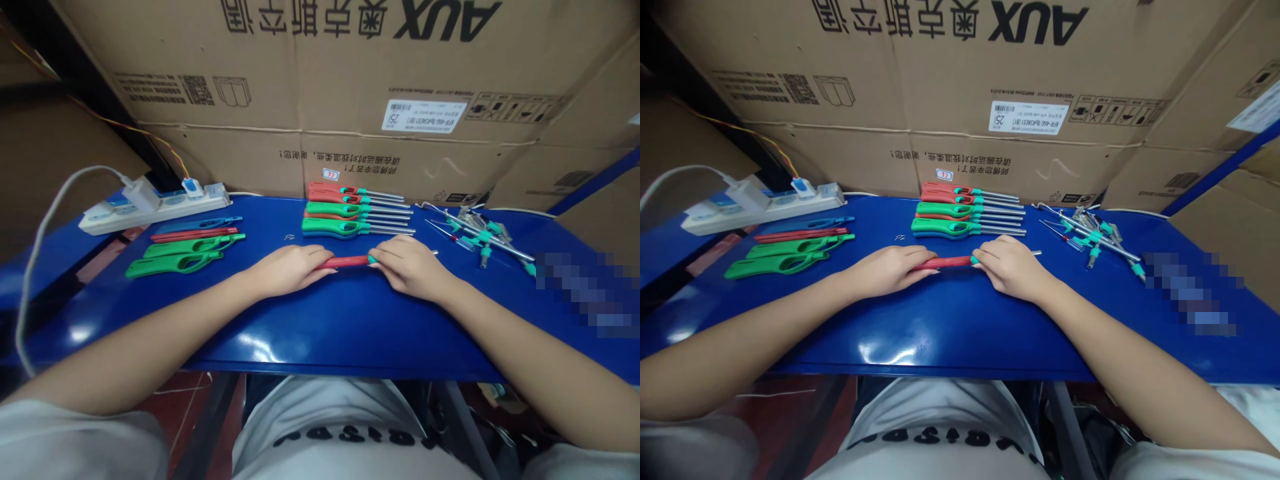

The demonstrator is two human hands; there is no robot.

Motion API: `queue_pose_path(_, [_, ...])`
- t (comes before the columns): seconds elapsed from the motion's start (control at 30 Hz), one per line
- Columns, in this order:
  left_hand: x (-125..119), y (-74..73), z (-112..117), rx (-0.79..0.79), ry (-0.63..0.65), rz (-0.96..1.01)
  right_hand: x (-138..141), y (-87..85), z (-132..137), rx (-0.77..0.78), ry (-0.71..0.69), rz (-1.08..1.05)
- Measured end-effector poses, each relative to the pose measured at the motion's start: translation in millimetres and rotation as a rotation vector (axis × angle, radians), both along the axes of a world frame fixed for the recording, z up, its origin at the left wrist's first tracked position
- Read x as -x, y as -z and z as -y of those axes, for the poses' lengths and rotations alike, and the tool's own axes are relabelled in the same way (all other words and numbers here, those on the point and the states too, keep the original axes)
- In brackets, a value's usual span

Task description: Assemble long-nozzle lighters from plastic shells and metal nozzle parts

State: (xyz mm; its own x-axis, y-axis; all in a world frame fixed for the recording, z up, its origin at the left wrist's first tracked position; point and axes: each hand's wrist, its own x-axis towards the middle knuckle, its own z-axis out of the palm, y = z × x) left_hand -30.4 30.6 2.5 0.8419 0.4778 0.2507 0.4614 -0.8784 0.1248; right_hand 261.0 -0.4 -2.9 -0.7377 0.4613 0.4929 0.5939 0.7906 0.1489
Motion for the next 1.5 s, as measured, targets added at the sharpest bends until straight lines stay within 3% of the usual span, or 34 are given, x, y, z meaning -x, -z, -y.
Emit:
queue_pose_path(0.17, [-3.3, -3.9, 6.2, -0.004, -0.06, -0.013, 2.9, -2.6, 0.9, 0.081, 0.077, 0.005])
queue_pose_path(0.37, [-5.8, -4.1, 5.6, 0.117, -0.107, 0.021, 5.5, -17.4, 3.6, 0.364, 0.268, 0.121])
queue_pose_path(0.53, [-1.6, -1.7, -7.1, 0.194, -0.093, 0.06, -12.9, -23.7, -2.6, 0.501, 0.376, 0.089])
queue_pose_path(0.7, [-1.8, -0.3, -9.2, 0.274, -0.084, 0.152, -38.8, -29.5, -10.1, 0.734, 0.369, -0.095])
queue_pose_path(0.9, [-4.4, 2.0, -4.3, 0.323, -0.086, 0.206, -60.3, -43.2, -12.7, 0.426, 0.968, -0.161])
queue_pose_path(1.07, [-4.5, 3.3, -2.8, 0.321, -0.108, 0.185, -84.5, -49.6, -16.2, 0.449, 1.289, -0.1])
queue_pose_path(1.17, [-5.2, 2.4, -0.6, 0.299, -0.109, 0.158, -102.2, -44.5, -21.9, 0.443, 1.344, -0.087])
queue_pose_path(1.37, [-11.2, -2.5, 15.5, 0.253, -0.131, 0.102, -122.1, -25.4, -35.0, 0.604, 1.344, -0.008])
queue_pose_path(1.5, [-17.9, -4.7, 31.8, 0.292, -0.083, 0.098, -147.5, -27.7, -31.7, 0.635, 1.271, -0.04])
